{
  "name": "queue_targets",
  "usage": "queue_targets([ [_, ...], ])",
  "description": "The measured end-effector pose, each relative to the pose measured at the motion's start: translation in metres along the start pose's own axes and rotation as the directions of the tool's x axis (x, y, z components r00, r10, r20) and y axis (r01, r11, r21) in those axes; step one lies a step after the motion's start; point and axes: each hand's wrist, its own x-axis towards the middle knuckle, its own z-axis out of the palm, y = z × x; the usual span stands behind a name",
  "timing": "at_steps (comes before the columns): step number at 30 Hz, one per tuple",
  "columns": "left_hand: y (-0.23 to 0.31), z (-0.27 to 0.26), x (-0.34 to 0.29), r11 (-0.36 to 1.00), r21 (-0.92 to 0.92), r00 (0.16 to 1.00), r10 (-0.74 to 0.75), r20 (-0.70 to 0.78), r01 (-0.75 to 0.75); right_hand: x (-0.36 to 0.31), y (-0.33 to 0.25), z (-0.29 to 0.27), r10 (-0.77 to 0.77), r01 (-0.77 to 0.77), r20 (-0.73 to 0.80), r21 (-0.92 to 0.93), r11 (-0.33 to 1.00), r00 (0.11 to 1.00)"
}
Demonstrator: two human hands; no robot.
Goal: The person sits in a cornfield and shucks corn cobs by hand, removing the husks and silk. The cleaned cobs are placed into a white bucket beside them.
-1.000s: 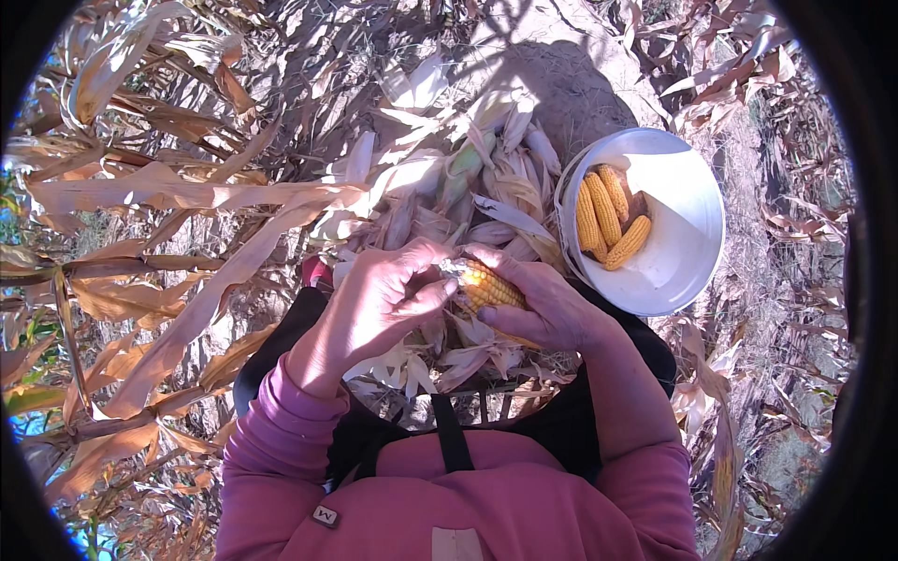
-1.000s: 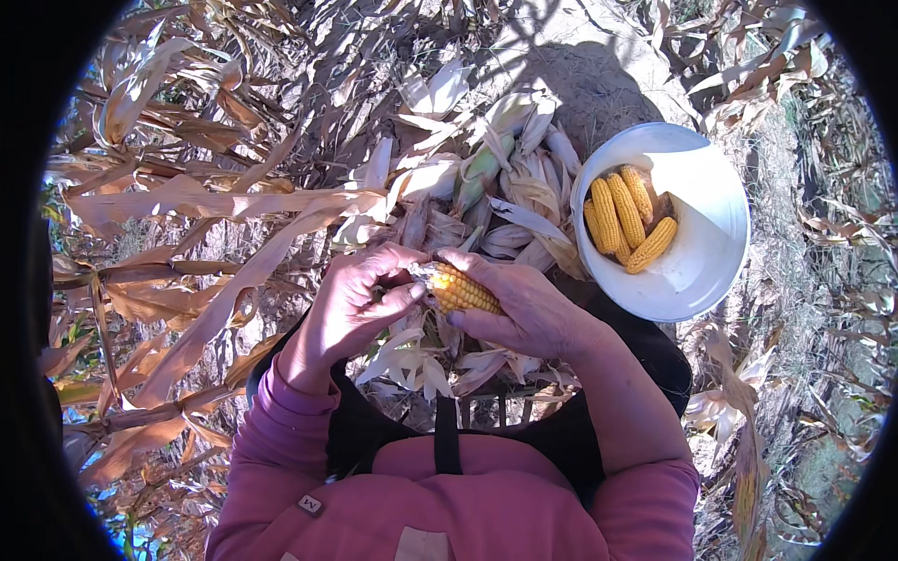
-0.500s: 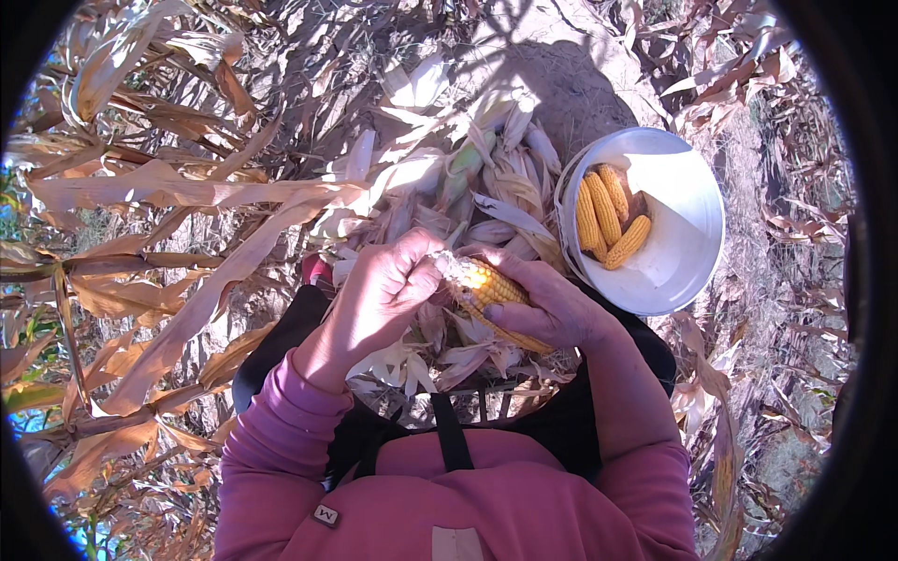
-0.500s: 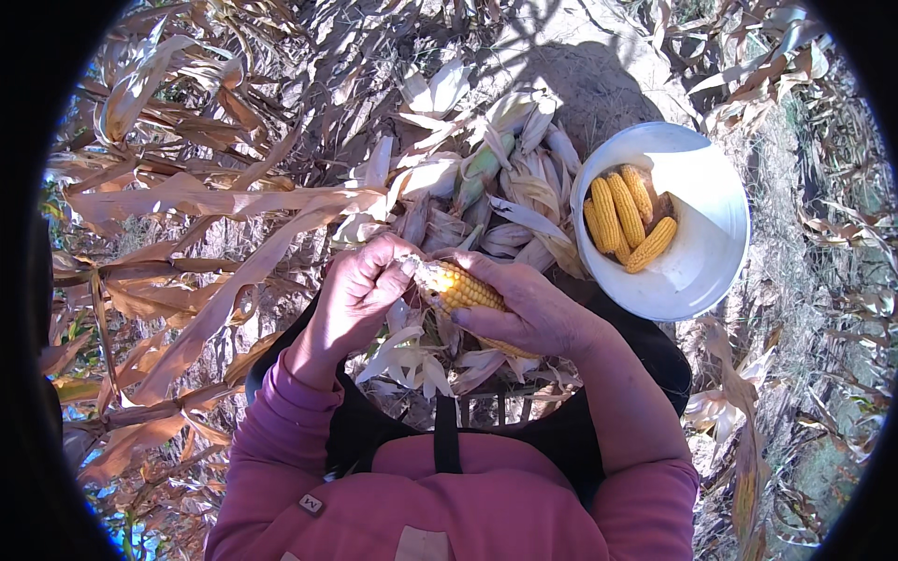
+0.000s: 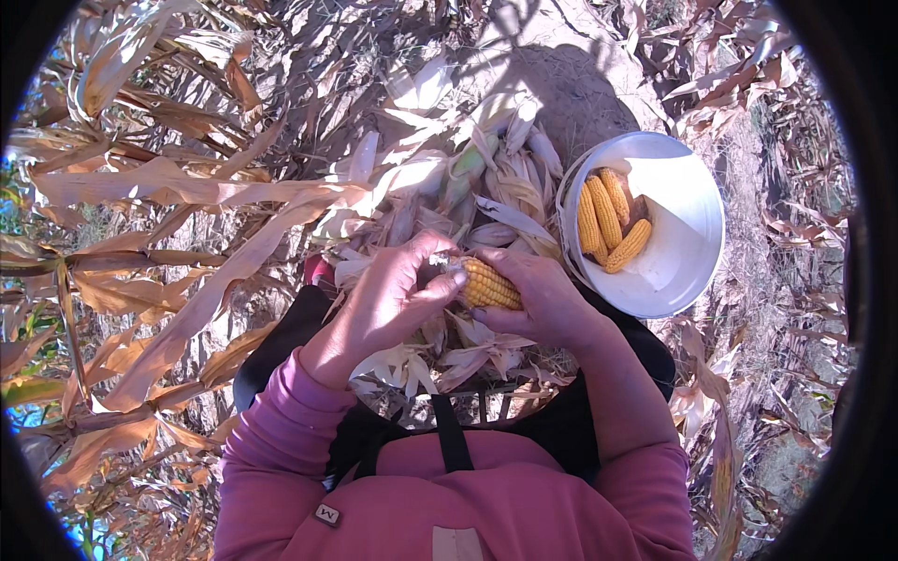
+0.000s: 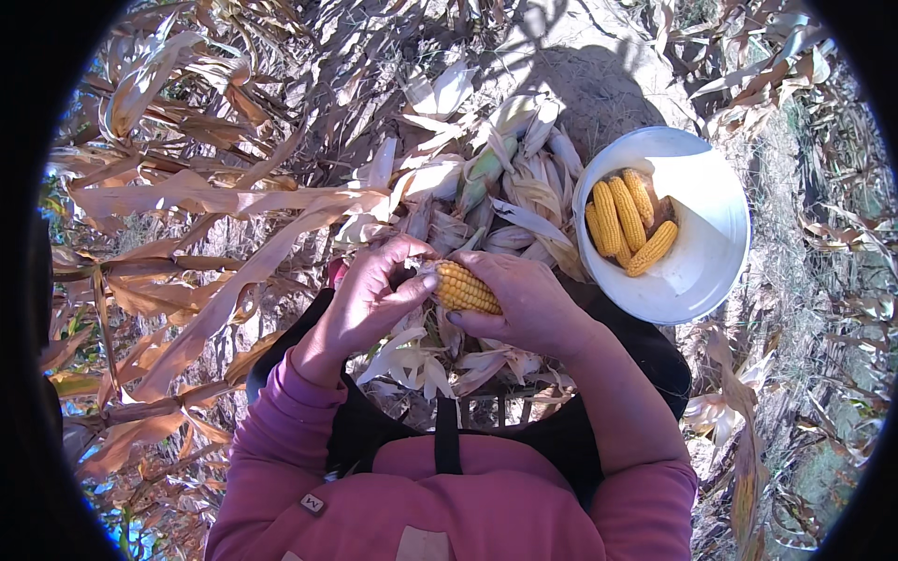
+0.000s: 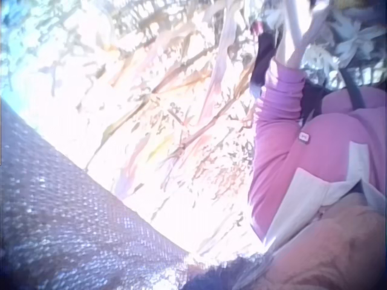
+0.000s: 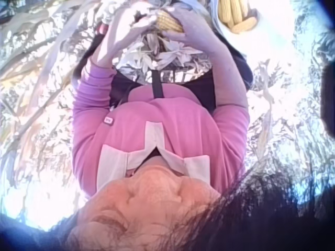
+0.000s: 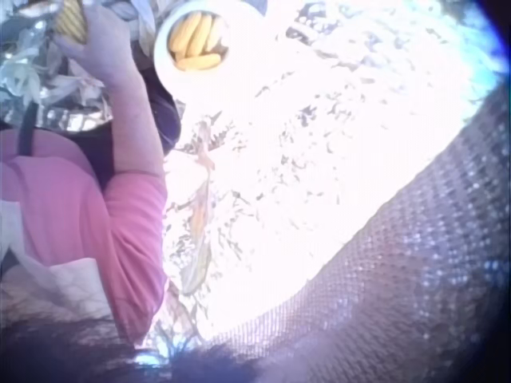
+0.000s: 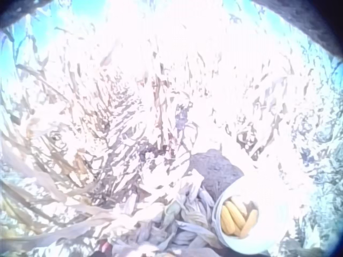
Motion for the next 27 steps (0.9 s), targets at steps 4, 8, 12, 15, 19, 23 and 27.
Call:
queue_targets([
  [4, -0.016, 0.005, 0.003, 0.999, 0.010, 0.997, -0.036, -0.073, 0.037, 0.002, -0.001, 0.006, -0.023, 0.011, -0.068, -0.161, 0.987, 0.997],
  [8, -0.021, 0.011, 0.004, 1.000, 0.009, 0.987, -0.015, -0.158, 0.017, 0.001, 0.002, 0.015, -0.056, 0.013, -0.155, -0.269, 0.963, 0.986],
  [12, -0.031, 0.014, 0.005, 0.987, 0.042, 0.964, 0.159, -0.212, -0.153, 0.003, 0.003, 0.022, -0.091, 0.018, -0.238, -0.294, 0.956, 0.967],
  [15, -0.031, 0.014, 0.007, 0.977, -0.029, 0.954, 0.199, -0.226, -0.210, 0.004, 0.007, 0.027, -0.127, 0.033, -0.296, -0.301, 0.953, 0.947],
  [19, -0.021, 0.013, 0.008, 0.964, -0.246, 0.976, 0.049, -0.210, -0.101, 0.006, 0.012, 0.029, -0.162, 0.058, -0.327, -0.308, 0.950, 0.931],
  [23, -0.014, 0.015, 0.008, 0.969, -0.243, 0.979, -0.008, -0.202, -0.043, 0.006, 0.010, 0.027, -0.172, 0.059, -0.301, -0.352, 0.934, 0.938],
  [27, -0.021, 0.007, 0.008, 0.960, -0.280, 0.997, -0.030, -0.065, 0.011, 0.005, 0.010, 0.027, -0.197, 0.080, -0.311, -0.353, 0.932, 0.930],
])
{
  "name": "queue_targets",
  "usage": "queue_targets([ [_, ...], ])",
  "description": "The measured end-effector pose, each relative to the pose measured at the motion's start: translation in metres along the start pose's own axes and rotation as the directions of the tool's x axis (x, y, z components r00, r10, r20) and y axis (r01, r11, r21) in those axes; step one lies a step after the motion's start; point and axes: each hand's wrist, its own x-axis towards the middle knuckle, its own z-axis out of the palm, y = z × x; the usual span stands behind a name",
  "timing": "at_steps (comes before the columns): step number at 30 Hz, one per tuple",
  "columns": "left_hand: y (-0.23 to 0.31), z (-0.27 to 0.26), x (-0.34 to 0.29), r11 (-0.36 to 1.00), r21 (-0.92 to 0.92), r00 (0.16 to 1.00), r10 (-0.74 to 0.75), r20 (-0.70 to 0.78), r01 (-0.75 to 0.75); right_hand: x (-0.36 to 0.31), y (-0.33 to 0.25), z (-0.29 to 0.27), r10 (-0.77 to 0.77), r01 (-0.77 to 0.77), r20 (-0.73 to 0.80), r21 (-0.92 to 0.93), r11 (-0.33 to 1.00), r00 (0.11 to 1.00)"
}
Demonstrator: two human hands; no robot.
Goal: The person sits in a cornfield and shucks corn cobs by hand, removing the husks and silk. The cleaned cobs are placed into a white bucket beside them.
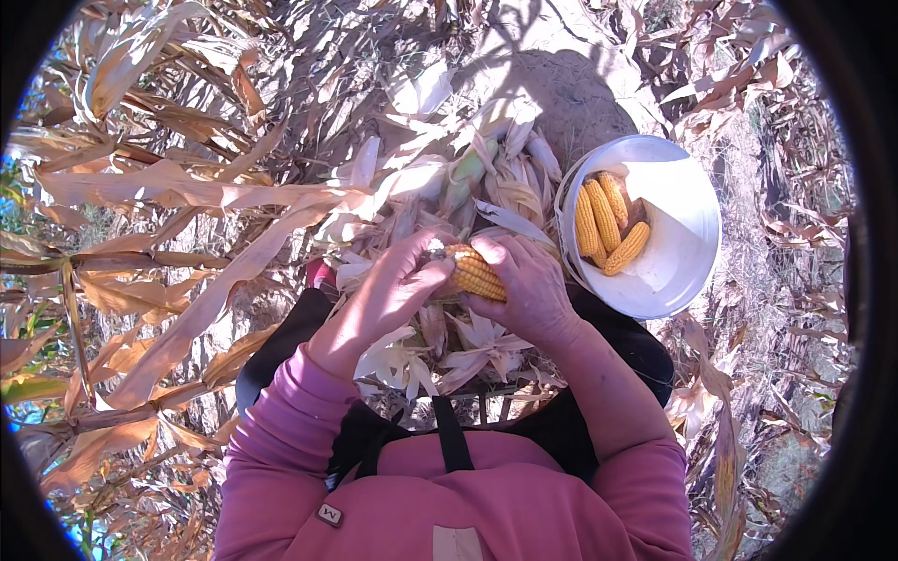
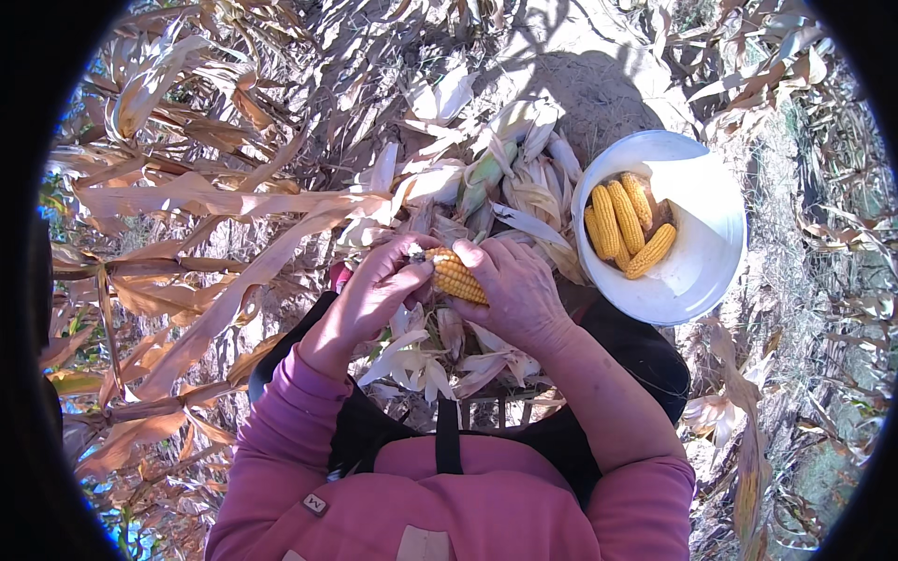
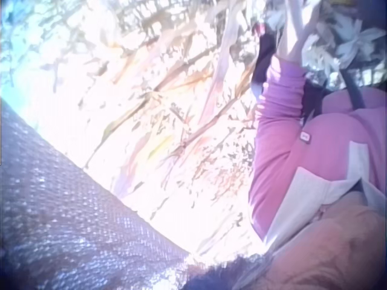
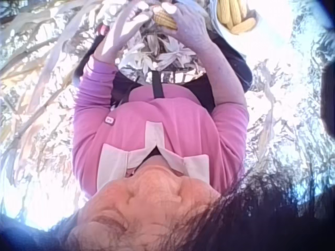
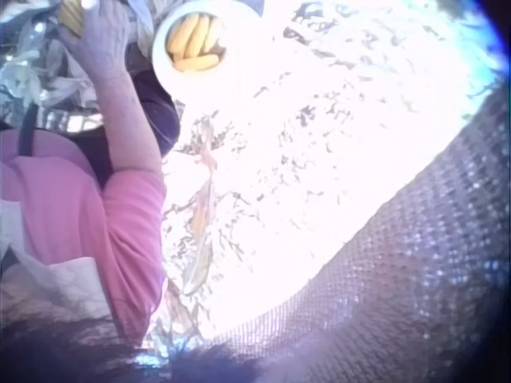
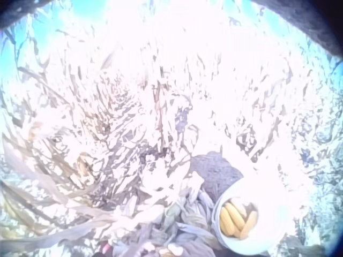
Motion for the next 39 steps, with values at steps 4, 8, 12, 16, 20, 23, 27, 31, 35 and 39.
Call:
queue_targets([
  [4, -0.012, -0.008, 0.002, 0.984, 0.161, 0.996, 0.073, 0.046, -0.079, 0.001, -0.002, -0.003, -0.006, 0.007, 0.022, -0.017, 1.000, 1.000],
  [8, -0.017, -0.005, 0.000, 0.959, 0.271, 0.996, 0.088, 0.012, -0.088, 0.002, -0.001, -0.005, -0.020, 0.021, 0.026, -0.052, 0.998, 0.999],
  [12, -0.008, 0.000, -0.002, 0.977, 0.180, 0.994, 0.112, 0.005, -0.111, 0.001, 0.003, -0.004, -0.020, 0.019, -0.027, -0.011, 1.000, 0.999],
  [16, -0.012, 0.000, 0.001, 0.997, 0.008, 0.997, 0.077, -0.003, -0.077, 0.001, 0.004, -0.005, -0.016, 0.017, -0.054, 0.030, 0.999, 0.998],
  [20, 0.001, 0.006, 0.001, 0.993, -0.114, 1.000, -0.014, -0.023, 0.011, 0.001, 0.003, -0.006, 0.025, -0.025, 0.011, -0.009, 1.000, 1.000],
  [23, -0.005, 0.006, 0.002, 0.994, -0.108, 0.998, -0.025, -0.050, 0.019, 0.000, 0.003, -0.004, 0.014, -0.014, -0.006, -0.023, 1.000, 1.000],
  [27, -0.012, 0.011, 0.003, 0.997, -0.073, 0.996, 0.035, -0.082, -0.041, 0.001, 0.004, -0.002, 0.001, -0.003, -0.043, -0.058, 0.998, 0.999],
  [31, -0.011, 0.011, 0.003, 0.984, -0.175, 0.997, 0.019, -0.081, -0.033, 0.001, 0.005, 0.000, -0.007, 0.004, -0.101, -0.029, 1.000, 0.995],
  [35, -0.012, 0.010, 0.003, 0.960, -0.278, 0.999, 0.006, -0.041, -0.018, 0.002, 0.005, 0.004, -0.013, 0.017, -0.174, 0.022, 1.000, 0.985],
  [39, -0.007, 0.013, 0.002, 0.970, -0.240, 0.997, 0.034, -0.065, -0.048, 0.003, 0.005, 0.001, 0.012, -0.004, -0.161, 0.053, 0.999, 0.987],
])
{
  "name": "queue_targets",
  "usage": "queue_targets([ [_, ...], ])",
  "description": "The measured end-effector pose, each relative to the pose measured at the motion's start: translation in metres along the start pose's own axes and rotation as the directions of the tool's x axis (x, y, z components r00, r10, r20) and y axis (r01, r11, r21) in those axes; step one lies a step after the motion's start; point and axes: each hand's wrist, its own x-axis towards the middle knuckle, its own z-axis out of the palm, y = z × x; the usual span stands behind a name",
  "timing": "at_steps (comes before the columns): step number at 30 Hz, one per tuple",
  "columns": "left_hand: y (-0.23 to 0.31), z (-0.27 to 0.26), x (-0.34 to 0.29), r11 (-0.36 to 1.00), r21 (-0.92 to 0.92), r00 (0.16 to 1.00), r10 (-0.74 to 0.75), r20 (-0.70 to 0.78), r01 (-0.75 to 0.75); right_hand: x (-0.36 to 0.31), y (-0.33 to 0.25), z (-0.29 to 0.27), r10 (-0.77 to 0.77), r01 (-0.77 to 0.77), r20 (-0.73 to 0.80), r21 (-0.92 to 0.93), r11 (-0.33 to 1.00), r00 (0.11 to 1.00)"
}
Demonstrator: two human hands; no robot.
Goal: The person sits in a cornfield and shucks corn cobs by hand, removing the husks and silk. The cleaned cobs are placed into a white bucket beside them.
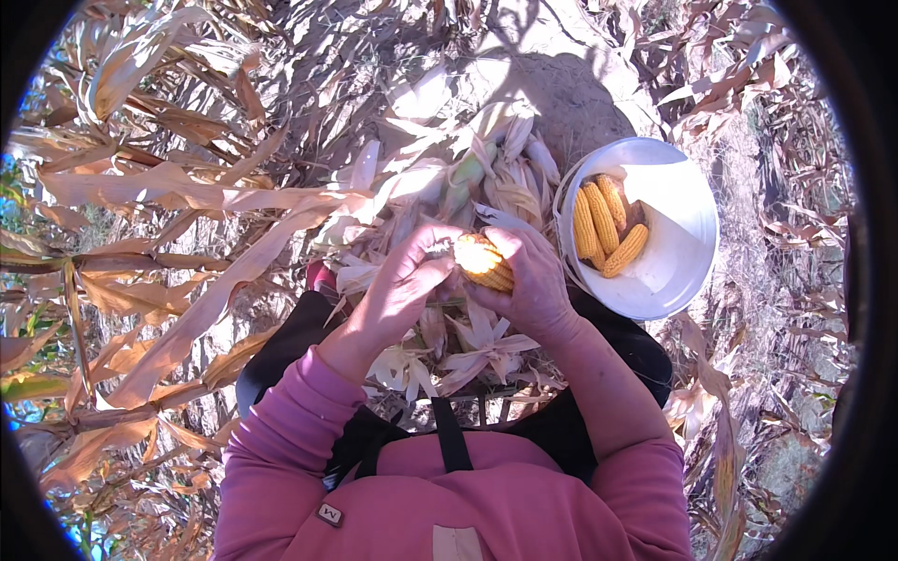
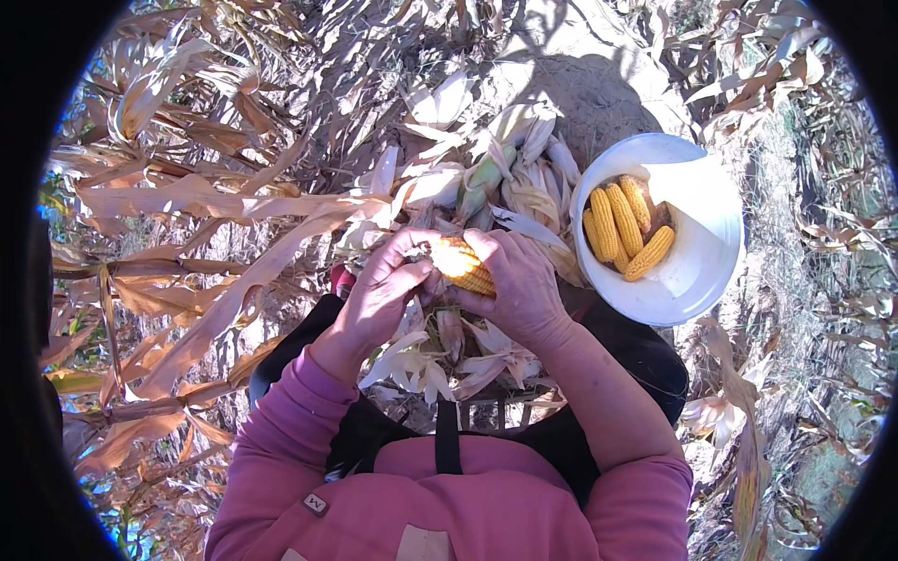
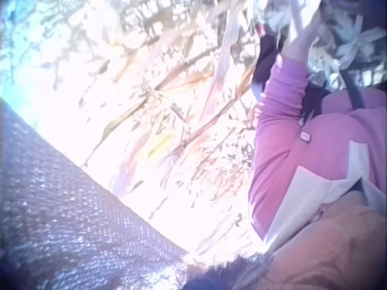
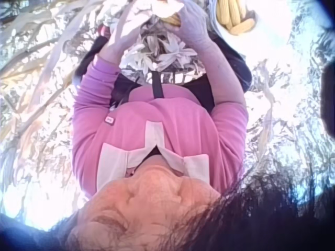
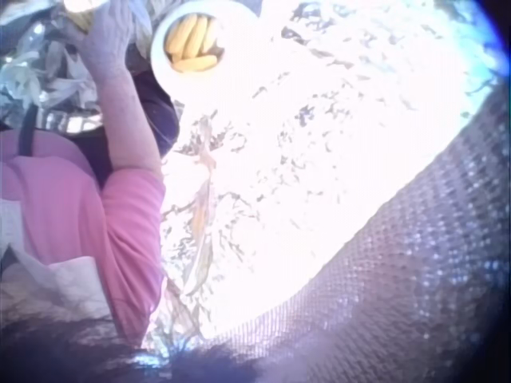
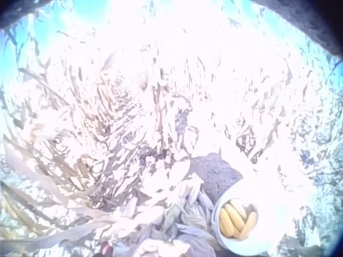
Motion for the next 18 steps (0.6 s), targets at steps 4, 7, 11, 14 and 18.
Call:
queue_targets([
  [4, 0.003, 0.003, 0.000, 0.994, 0.103, 0.999, 0.035, -0.011, -0.033, -0.001, 0.000, 0.001, -0.022, 0.023, 0.021, -0.041, 0.999, 1.000],
  [7, 0.001, 0.000, 0.001, 0.990, 0.139, 1.000, 0.019, -0.008, -0.018, -0.002, 0.000, 0.001, -0.029, 0.031, 0.026, -0.058, 0.998, 0.999],
  [11, -0.010, -0.006, 0.002, 0.976, 0.207, 0.998, 0.062, 0.023, -0.066, -0.003, 0.001, 0.003, -0.025, 0.027, 0.034, -0.064, 0.998, 0.999],
  [14, -0.011, -0.007, 0.002, 0.976, 0.210, 0.999, 0.052, 0.008, -0.052, -0.001, -0.001, 0.002, -0.015, 0.017, 0.037, -0.054, 0.998, 0.999],
  [18, -0.006, -0.003, 0.001, 0.985, 0.163, 0.998, 0.063, -0.001, -0.062, -0.002, 0.001, 0.004, -0.027, 0.029, 0.037, -0.058, 0.998, 0.999],
])
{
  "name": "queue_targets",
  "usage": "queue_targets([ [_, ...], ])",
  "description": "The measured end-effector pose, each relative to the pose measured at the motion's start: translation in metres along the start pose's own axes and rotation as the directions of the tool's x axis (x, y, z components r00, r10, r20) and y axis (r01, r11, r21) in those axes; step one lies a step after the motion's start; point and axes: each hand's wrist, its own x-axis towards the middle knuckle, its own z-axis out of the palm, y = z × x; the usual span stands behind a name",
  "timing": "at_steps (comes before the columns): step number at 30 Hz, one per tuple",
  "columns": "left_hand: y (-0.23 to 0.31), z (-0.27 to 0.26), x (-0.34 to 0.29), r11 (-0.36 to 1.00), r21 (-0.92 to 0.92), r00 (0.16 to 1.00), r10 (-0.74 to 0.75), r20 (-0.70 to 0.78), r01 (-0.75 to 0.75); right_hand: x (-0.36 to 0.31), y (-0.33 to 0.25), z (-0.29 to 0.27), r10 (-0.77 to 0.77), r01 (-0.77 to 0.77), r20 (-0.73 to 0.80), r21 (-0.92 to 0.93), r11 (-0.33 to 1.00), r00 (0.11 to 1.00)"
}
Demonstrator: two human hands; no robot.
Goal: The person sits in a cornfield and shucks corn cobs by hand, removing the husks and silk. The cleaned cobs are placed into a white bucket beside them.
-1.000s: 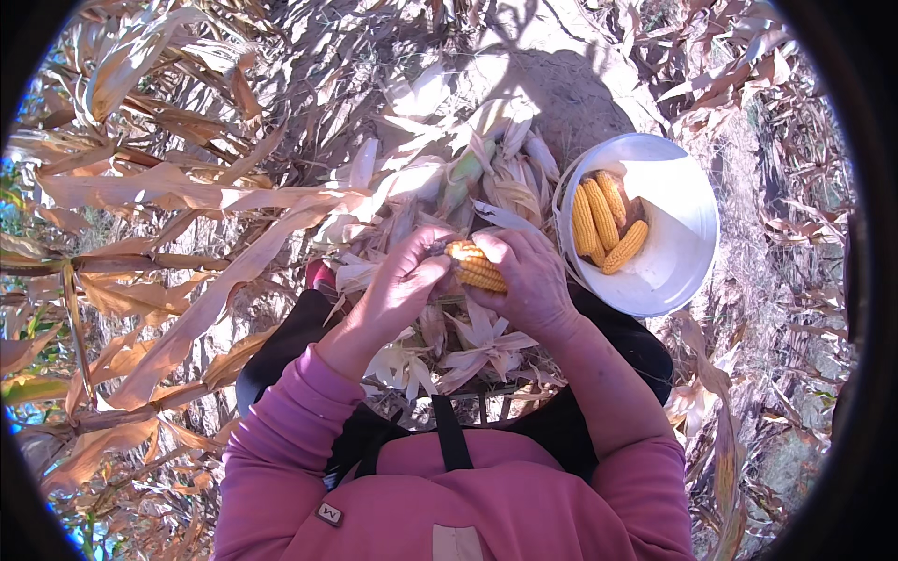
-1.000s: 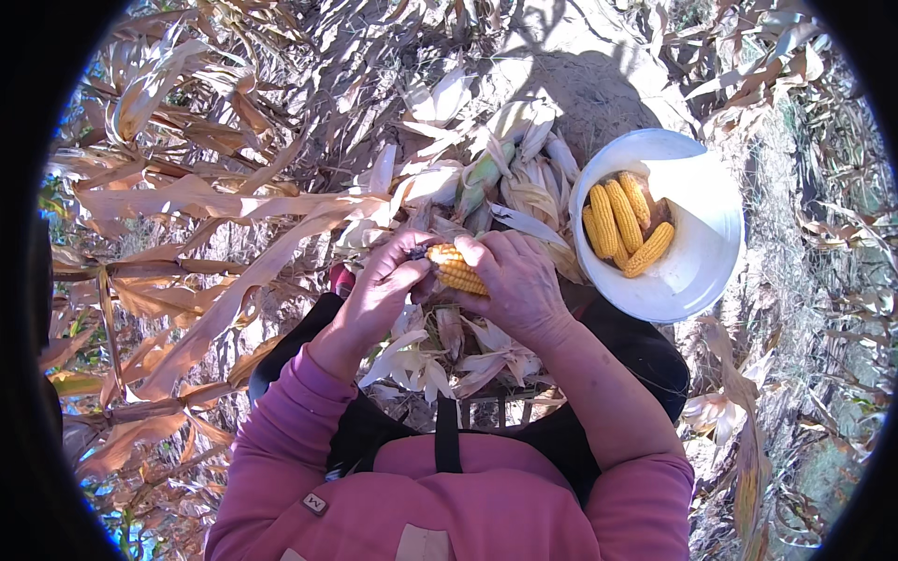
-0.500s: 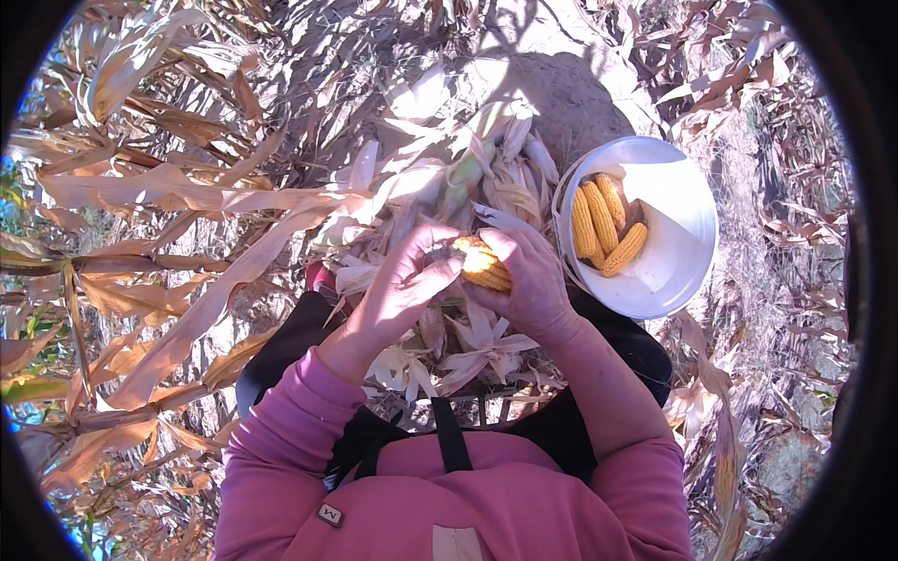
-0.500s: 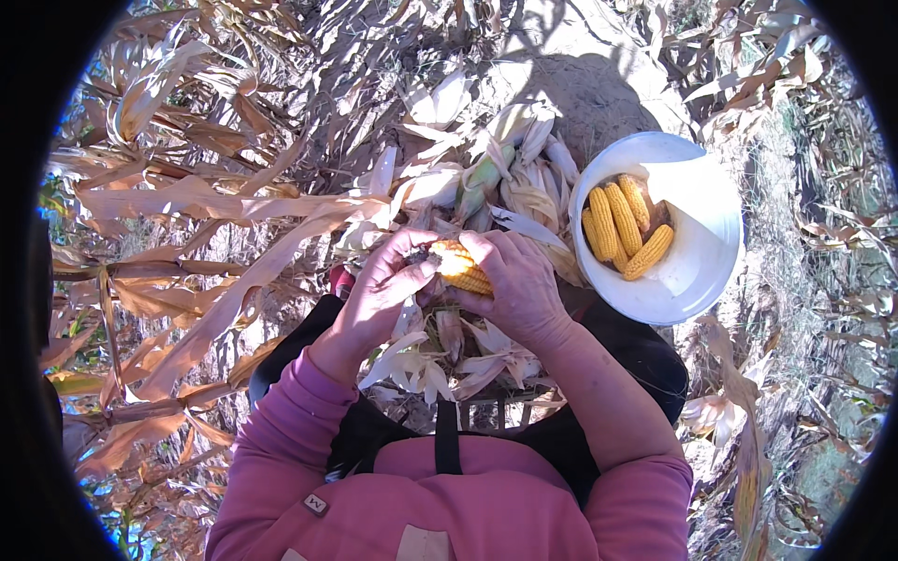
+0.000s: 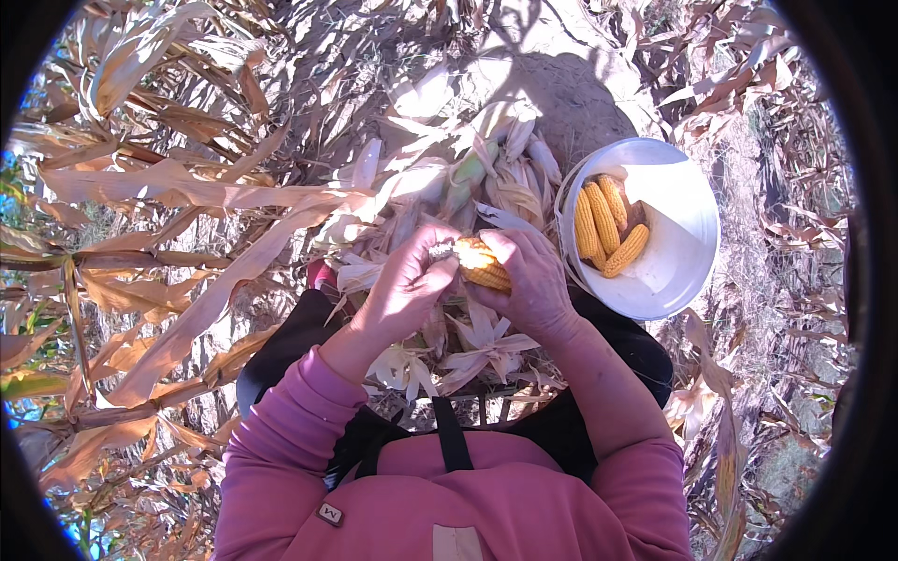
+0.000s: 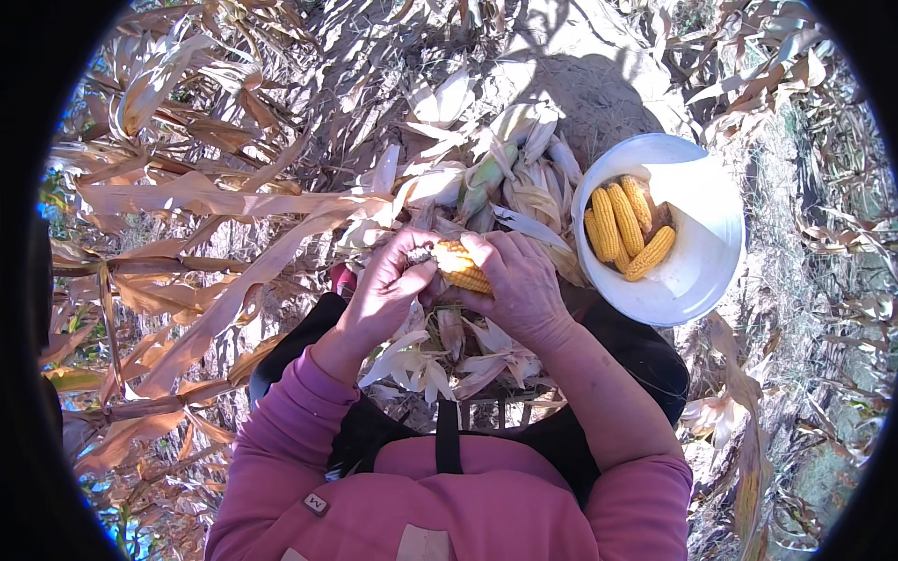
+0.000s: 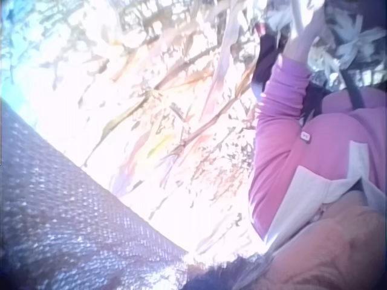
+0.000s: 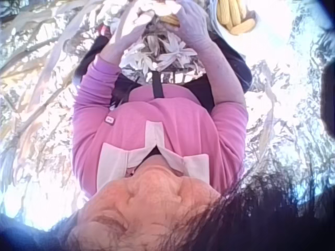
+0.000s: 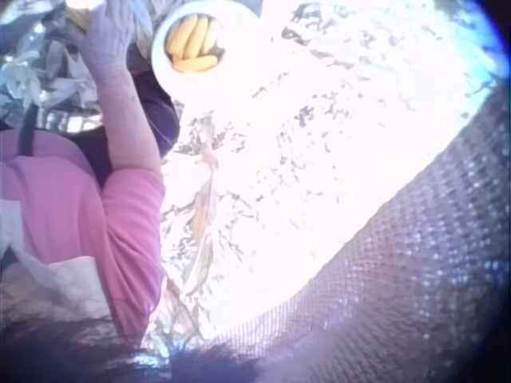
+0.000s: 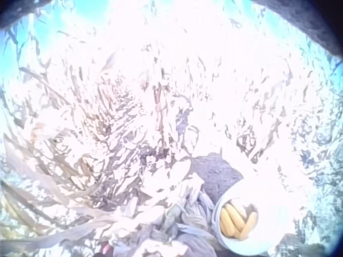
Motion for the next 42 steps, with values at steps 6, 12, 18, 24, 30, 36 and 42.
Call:
queue_targets([
  [6, -0.006, -0.003, 0.002, 1.000, 0.005, 1.000, -0.013, 0.002, 0.013, -0.002, 0.000, 0.001, 0.005, -0.005, 0.009, 0.008, 1.000, 1.000],
  [12, 0.000, 0.002, 0.000, 0.993, -0.121, 1.000, -0.003, -0.008, 0.002, -0.005, 0.005, 0.006, 0.093, -0.097, 0.033, 0.180, 0.979, 0.995],
  [18, -0.005, 0.001, 0.000, 0.994, 0.056, 0.996, 0.090, -0.025, -0.089, -0.003, 0.003, 0.004, 0.096, -0.102, 0.049, 0.144, 0.984, 0.994],
  [24, -0.003, -0.001, 0.002, 0.999, 0.047, 0.998, -0.001, -0.060, 0.004, -0.005, 0.004, 0.006, 0.087, -0.095, 0.067, 0.125, 0.988, 0.994],
  [30, 0.007, -0.009, 0.000, 0.994, -0.097, 0.996, -0.056, -0.064, 0.049, -0.008, 0.011, 0.002, 0.252, -0.311, 0.188, 0.458, 0.833, 0.949],
  [36, -0.001, -0.016, -0.015, 0.517, 0.812, 0.751, -0.415, 0.514, -0.270, 0.000, 0.017, -0.018, 0.288, -0.418, 0.302, 0.668, 0.616, 0.909],
  [42, -0.008, -0.009, -0.009, 0.458, 0.830, 0.859, -0.232, 0.456, -0.317, -0.004, 0.023, -0.013, 0.282, -0.505, 0.421, 0.759, 0.412, 0.862],
])
